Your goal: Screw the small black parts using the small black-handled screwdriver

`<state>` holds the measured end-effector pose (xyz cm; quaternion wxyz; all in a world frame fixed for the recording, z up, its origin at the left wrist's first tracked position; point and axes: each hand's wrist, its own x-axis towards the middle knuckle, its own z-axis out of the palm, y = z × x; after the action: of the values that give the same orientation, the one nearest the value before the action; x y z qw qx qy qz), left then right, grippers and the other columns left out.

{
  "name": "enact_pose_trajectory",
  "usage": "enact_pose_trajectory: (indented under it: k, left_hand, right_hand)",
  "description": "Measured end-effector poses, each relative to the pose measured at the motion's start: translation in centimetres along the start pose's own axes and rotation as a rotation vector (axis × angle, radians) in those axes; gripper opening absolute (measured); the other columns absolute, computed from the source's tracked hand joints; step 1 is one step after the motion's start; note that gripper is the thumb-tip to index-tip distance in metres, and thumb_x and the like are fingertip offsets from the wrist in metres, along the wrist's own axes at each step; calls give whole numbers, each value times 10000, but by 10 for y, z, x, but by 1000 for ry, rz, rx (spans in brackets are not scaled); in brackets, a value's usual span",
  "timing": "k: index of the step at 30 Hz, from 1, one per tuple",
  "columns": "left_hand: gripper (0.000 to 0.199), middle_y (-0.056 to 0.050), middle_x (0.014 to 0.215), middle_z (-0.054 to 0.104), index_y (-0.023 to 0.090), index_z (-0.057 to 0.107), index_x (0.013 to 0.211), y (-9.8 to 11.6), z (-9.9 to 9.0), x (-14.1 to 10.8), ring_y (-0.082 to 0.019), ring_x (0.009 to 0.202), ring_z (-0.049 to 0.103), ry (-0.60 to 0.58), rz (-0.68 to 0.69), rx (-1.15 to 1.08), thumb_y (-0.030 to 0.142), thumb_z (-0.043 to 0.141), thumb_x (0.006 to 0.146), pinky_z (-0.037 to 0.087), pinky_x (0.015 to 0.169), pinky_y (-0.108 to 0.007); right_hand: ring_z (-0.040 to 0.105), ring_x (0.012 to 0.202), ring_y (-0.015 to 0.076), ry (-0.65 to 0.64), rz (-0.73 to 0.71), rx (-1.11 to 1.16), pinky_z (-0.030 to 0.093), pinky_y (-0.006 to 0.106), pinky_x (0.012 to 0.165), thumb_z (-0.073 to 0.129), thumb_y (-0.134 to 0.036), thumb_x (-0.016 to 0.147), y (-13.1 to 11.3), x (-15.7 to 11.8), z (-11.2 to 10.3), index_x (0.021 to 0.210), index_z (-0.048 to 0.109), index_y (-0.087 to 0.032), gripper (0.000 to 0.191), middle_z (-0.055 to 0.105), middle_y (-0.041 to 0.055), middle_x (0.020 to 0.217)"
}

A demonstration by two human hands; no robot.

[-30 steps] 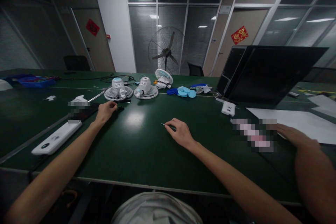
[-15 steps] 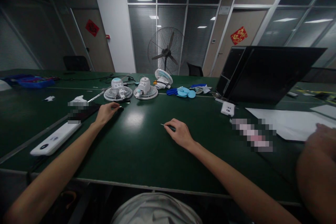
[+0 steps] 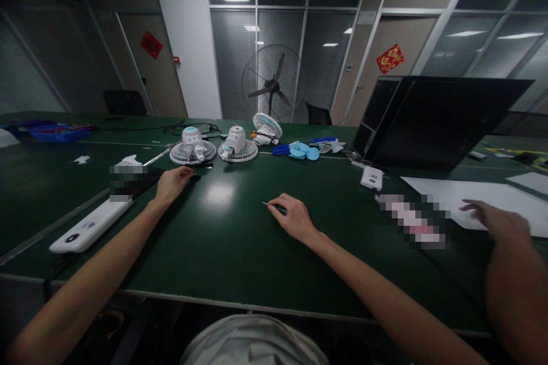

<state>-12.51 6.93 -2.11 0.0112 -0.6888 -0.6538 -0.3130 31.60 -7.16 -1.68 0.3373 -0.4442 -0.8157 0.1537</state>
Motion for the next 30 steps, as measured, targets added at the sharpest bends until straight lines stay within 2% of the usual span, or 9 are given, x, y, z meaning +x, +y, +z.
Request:
enact_pose_trajectory:
  k: [7, 12, 15, 19, 21, 23, 26, 30]
  left_hand:
    - [346, -114, 1193, 781, 198, 748, 1197, -2, 2, -1, -291, 1090, 725, -44, -12, -34, 387, 631, 932, 517, 894, -316]
    - [343, -106, 1093, 799, 180, 772, 1138, 8, 4, 2, -267, 1009, 737, -181, 49, -121, 395, 674, 890, 535, 883, -308]
    - [297, -50, 1054, 800, 226, 793, 1092, 35, 6, -5, -226, 955, 734, -317, 168, -200, 405, 710, 870, 535, 858, -277]
    - [302, -54, 1068, 764, 227, 771, 1145, 94, 11, -34, -202, 926, 699, -576, 456, -413, 414, 669, 930, 519, 814, -282]
    - [295, -59, 1060, 744, 215, 759, 1144, 122, 13, -52, -190, 897, 678, -639, 552, -494, 404, 669, 938, 510, 795, -285]
    - [279, -59, 1065, 725, 214, 750, 1140, 141, 15, -66, -183, 892, 661, -665, 590, -535, 390, 679, 935, 503, 795, -289]
    - [261, -59, 1072, 701, 219, 741, 1132, 155, 16, -80, -184, 908, 643, -679, 614, -550, 373, 694, 926, 495, 801, -297]
    - [252, -56, 1070, 684, 232, 736, 1137, 160, 14, -85, -189, 916, 633, -683, 625, -563, 374, 690, 934, 492, 806, -310]
  right_hand:
    - [691, 950, 224, 8, -3, -11, 586, 356, 813, 587, -349, 1054, -1, 1, 0, 1136, 733, -199, 225, 712, 77, 1078]
    - [689, 967, 222, -6, 6, -9, 584, 354, 823, 586, -347, 1056, 0, 0, 0, 1145, 732, -213, 217, 711, 72, 1100]
    - [688, 972, 222, -34, 4, -7, 579, 355, 830, 586, -352, 1056, -3, -1, -1, 1148, 735, -215, 222, 710, 70, 1104]
    - [688, 969, 218, -90, -42, -8, 568, 343, 828, 587, -350, 1056, -9, -2, -3, 1162, 741, -228, 223, 711, 67, 1109]
    - [687, 956, 213, -107, -75, -22, 562, 334, 824, 594, -348, 1051, -12, -2, -3, 1154, 748, -230, 219, 711, 64, 1103]
    - [687, 933, 209, -120, -96, -43, 558, 325, 809, 599, -345, 1046, -14, -3, -3, 1136, 754, -229, 214, 710, 62, 1092]
    - [686, 899, 203, -125, -105, -66, 555, 314, 784, 601, -339, 1040, -16, -3, -2, 1121, 758, -229, 208, 710, 60, 1073]
    - [687, 886, 203, -141, -125, -88, 554, 313, 774, 598, -351, 1043, -17, -2, -1, 1135, 761, -235, 220, 710, 62, 1065]
